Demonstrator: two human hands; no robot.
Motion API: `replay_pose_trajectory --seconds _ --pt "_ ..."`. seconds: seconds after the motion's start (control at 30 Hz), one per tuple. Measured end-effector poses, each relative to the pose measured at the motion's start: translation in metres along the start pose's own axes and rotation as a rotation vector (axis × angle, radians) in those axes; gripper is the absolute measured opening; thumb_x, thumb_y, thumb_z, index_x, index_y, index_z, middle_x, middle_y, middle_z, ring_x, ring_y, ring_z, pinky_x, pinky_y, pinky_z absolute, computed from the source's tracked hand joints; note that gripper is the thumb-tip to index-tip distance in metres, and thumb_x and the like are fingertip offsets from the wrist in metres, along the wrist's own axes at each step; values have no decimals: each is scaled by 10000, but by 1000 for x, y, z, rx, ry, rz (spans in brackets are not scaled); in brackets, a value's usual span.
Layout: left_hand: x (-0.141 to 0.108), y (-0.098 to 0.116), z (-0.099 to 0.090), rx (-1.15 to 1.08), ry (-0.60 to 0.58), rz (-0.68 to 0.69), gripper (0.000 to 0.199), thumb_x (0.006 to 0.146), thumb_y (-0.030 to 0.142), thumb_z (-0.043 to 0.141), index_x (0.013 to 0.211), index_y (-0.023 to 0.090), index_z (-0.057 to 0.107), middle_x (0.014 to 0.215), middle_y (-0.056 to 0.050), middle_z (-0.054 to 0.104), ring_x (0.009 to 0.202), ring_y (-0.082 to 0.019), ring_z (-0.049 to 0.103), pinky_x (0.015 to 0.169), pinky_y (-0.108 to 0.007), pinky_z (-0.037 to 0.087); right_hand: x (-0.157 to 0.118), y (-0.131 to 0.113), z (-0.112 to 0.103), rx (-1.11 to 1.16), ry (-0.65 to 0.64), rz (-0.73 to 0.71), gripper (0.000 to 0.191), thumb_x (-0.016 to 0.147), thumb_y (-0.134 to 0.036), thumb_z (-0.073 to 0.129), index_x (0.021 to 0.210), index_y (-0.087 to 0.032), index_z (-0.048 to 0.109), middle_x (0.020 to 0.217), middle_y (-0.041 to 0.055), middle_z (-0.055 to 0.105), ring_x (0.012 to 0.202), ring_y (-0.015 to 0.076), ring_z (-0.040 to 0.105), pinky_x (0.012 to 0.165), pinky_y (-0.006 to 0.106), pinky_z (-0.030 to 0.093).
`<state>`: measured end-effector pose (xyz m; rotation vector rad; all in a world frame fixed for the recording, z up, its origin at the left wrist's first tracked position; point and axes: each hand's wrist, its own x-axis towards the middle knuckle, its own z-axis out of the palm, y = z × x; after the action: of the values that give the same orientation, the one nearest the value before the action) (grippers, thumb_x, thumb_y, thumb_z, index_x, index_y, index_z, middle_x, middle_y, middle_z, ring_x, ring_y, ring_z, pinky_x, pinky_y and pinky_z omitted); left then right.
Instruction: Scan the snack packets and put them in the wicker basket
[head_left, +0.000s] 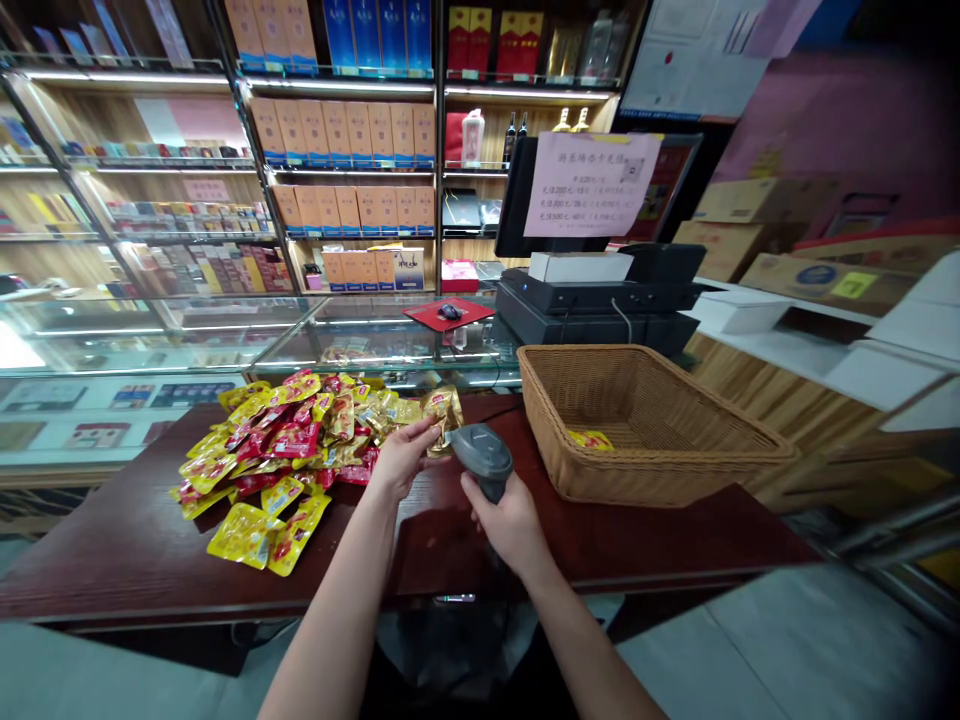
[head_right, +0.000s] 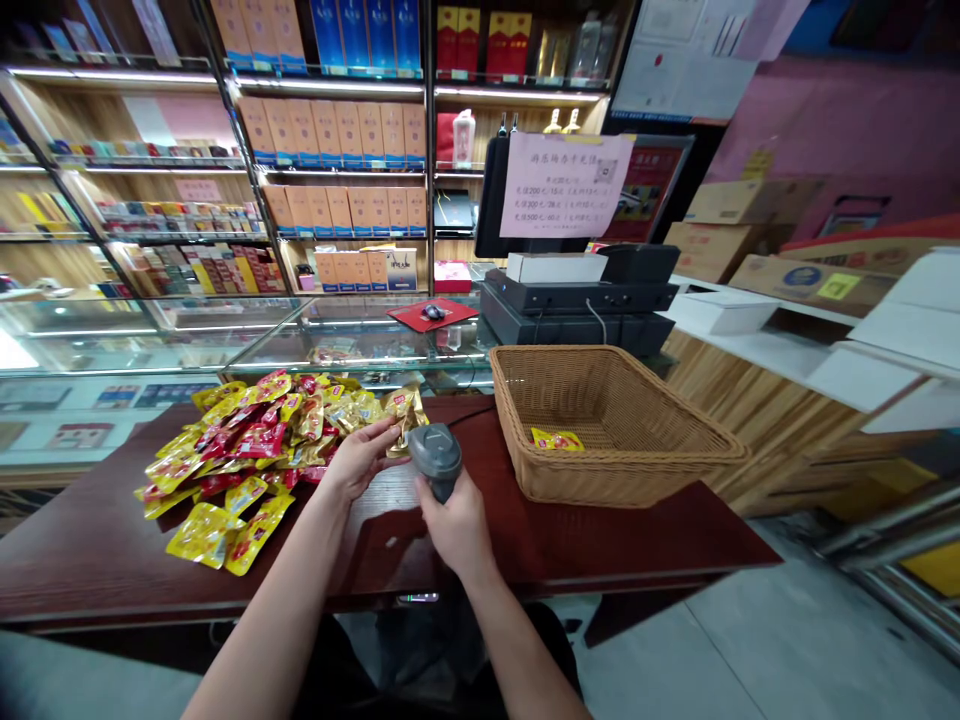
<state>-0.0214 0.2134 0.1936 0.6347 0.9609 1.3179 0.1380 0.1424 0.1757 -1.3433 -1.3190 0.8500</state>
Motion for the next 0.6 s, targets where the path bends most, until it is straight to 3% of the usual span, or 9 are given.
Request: replay_pose_trajectory --seconds 0.1,0.2,0.3,0.43,0.6 --pt "-4 3 -5 36 -57 -33 277 679 92 788 942 107 700 834 -48 688 718 -142 643 663 -374 630 19 -1 -5 89 -4 63 402 723 -498 705 913 -146 665 684 60 710 487 179 627 466 278 497" --pt "-9 5 -10 93 -116 -74 310 664 118 804 953 105 690 864 -55 682 722 -160 657 636 -376 629 39 -6 -9 209 6 85 399 633 -417 787 904 -149 671 893 89 736 734 211 697 657 322 573" --pt "-10 7 -11 132 -154 -116 363 642 140 824 970 112 671 894 -62 686 714 -166 666 632 -381 626 51 -13 -9 403 -82 183 407 525 -341 853 833 -162 655 904 71 729 895 249 691 754 375 580" --pt "-9 6 -12 141 -213 -152 417 588 182 866 935 129 640 875 -63 698 709 -181 680 634 -367 612 53 -19 -6 594 -156 324 431 441 -290 891 742 -172 606 758 3 697 807 228 691 720 380 579" --pt "-6 6 -10 165 -222 -134 407 592 198 870 928 148 647 839 -35 702 670 -121 670 623 -228 557 53 -19 -8 556 -113 335 427 436 -272 885 756 -166 623 695 -28 674 653 169 655 649 315 536"
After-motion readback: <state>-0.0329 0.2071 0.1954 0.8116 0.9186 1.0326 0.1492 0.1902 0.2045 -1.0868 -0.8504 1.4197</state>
